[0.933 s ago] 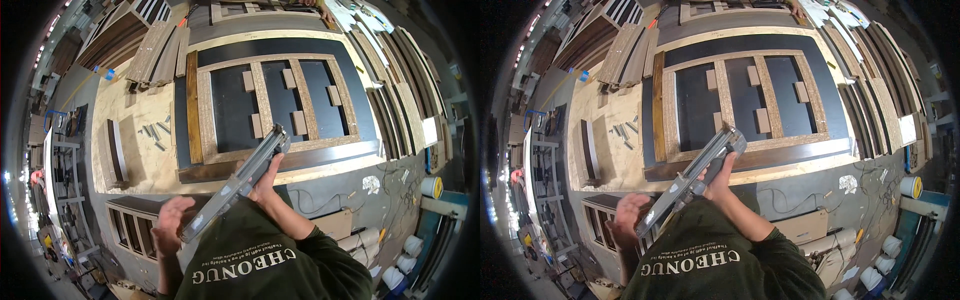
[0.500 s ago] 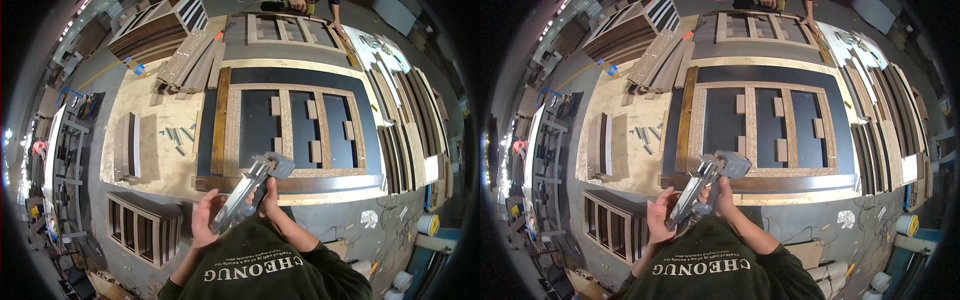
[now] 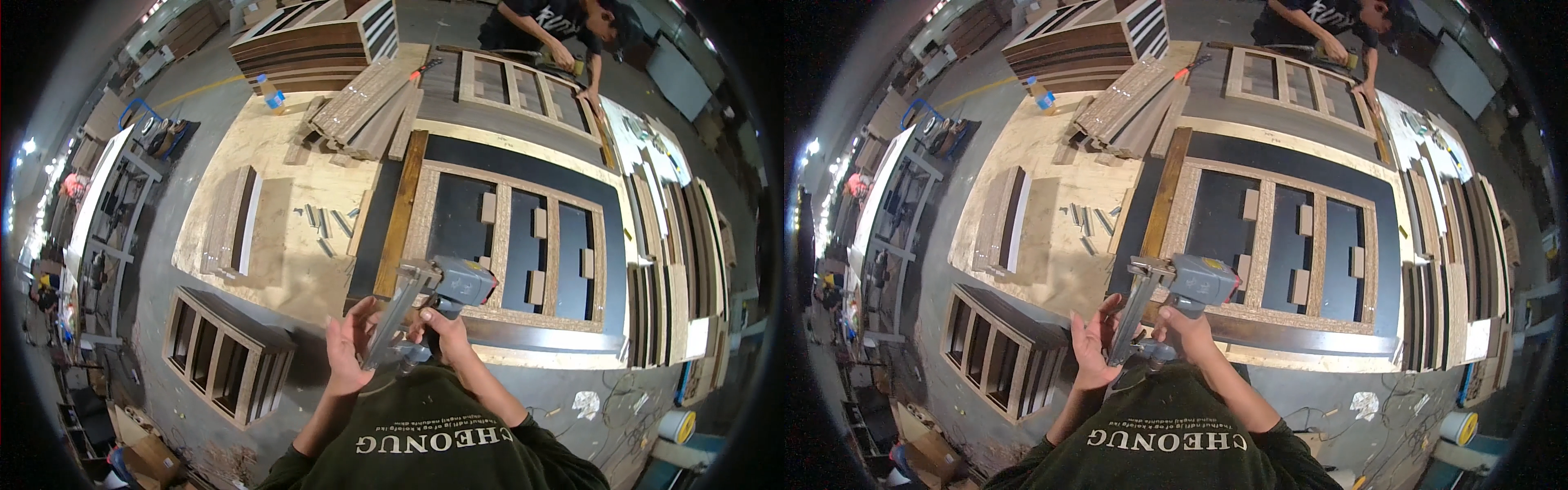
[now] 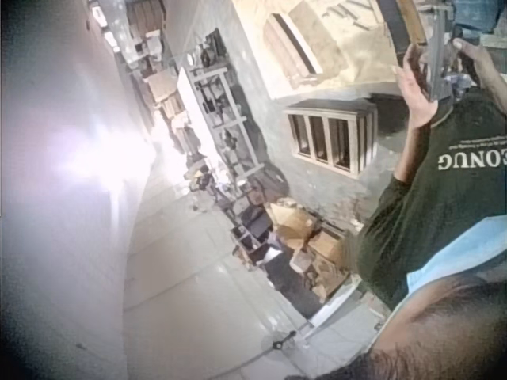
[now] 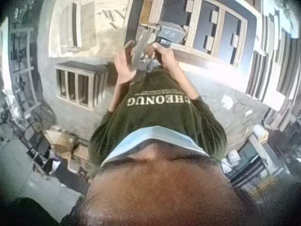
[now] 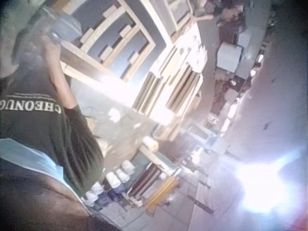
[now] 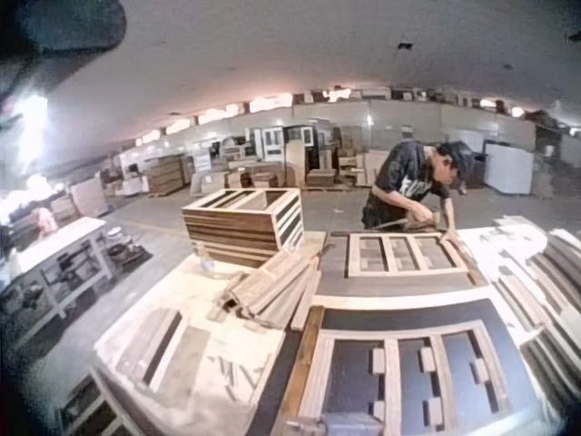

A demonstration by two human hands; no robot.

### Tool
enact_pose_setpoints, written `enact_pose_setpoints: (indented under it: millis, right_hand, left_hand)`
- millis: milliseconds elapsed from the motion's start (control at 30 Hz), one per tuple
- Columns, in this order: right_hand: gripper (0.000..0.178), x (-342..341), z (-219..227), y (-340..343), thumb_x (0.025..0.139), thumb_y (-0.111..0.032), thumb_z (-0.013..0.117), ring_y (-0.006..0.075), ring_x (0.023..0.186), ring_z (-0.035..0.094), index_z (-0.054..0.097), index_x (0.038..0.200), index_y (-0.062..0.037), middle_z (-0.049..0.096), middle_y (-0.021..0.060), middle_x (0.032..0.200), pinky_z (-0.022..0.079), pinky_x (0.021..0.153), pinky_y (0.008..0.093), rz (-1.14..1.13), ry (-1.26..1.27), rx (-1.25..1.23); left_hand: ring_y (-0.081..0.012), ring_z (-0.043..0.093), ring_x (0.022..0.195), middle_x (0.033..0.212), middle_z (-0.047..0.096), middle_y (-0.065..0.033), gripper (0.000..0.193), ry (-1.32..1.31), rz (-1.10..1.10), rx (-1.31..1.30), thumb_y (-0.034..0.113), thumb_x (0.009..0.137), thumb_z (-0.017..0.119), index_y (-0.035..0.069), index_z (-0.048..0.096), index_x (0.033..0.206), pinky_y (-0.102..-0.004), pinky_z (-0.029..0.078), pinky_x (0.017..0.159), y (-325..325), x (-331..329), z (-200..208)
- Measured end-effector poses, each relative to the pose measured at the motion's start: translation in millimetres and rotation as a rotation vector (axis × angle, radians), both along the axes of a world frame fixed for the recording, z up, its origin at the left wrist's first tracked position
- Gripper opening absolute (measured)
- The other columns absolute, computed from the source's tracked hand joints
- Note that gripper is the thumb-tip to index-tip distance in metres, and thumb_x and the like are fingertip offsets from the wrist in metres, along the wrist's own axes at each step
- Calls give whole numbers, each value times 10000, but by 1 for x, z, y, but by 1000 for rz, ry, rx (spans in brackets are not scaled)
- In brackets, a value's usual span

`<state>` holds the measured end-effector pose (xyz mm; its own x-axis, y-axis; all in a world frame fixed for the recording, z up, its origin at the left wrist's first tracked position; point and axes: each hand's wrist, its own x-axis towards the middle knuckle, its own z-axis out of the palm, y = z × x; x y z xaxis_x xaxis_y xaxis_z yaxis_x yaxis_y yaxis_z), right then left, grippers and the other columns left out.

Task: Assembling wooden furniture frames using a pneumatic staple gun.

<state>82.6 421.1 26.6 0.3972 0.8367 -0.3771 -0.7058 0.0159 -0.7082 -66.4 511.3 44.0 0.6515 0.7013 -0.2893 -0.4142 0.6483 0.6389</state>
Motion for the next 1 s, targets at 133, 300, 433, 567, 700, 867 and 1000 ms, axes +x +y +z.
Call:
enact_pose_setpoints:
  millis: [133, 300, 433, 567, 700, 867, 1000]
  right_hand:
    - [216, -6, -8, 2, 854, -199, 644, 198, 587, 586, 548, 919, -16, 573, 90, 635, 486, 600, 335, -62, 111, 36]
    - [282, -1, -9, 9, 834, -262, 653, 191, 555, 515, 508, 765, -30, 485, 66, 633, 488, 620, 353, -114, 22, -35]
    - [272, 5, -1, 15, 838, -252, 619, 185, 553, 510, 497, 731, -33, 493, 76, 626, 507, 669, 370, -142, 47, 12]
    - [201, -15, -7, 19, 840, -194, 612, 192, 561, 519, 517, 778, -28, 498, 72, 644, 485, 632, 354, -88, -80, -116]
    - [151, -27, 0, 21, 837, -149, 606, 203, 572, 531, 524, 811, -25, 532, 91, 666, 460, 603, 332, 30, -63, -123]
    - [134, -35, -11, 12, 841, -145, 595, 195, 584, 542, 539, 809, -29, 552, 85, 681, 471, 619, 337, 28, -24, -65]
    - [340, -33, -40, 0, 856, -142, 656, 153, 691, 607, 530, 1129, 17, 627, 79, 936, 516, 667, 313, 170, -180, -186]
  left_hand:
    - [-231, 584, 1018, 1171, 578, -130, 813, -77, -19, 25, 676, 925, 279, -14, 433, 1327, -382, 480, 903, 4, -5, -4]
    - [-238, 554, 1064, 1150, 572, -134, 821, 41, -91, 38, 677, 924, 272, -14, 398, 1348, -355, 434, 931, 3, -38, -25]
    - [-254, 569, 1057, 1161, 569, -145, 827, -23, -75, -50, 687, 917, 255, -3, 410, 1347, -410, 525, 850, -1, -72, -58]
    - [-296, 540, 1137, 1236, 539, -166, 867, -266, -19, -298, 716, 891, 313, -9, 387, 1360, -459, 513, 881, 8, -71, -83]
    - [-293, 553, 1141, 1320, 506, -160, 794, -92, -173, -66, 642, 947, 252, 22, 307, 1440, -465, 434, 971, 10, -23, -1]
    - [-296, 553, 1117, 1281, 521, -181, 681, -129, -206, -67, 567, 988, 243, 39, 338, 1409, -438, 442, 951, 11, -35, -25]
    - [-200, 526, 1113, 1193, 558, -122, 533, 407, -32, 474, 424, 998, 367, -7, 434, 1305, -361, 392, 974, 11, -30, -29]
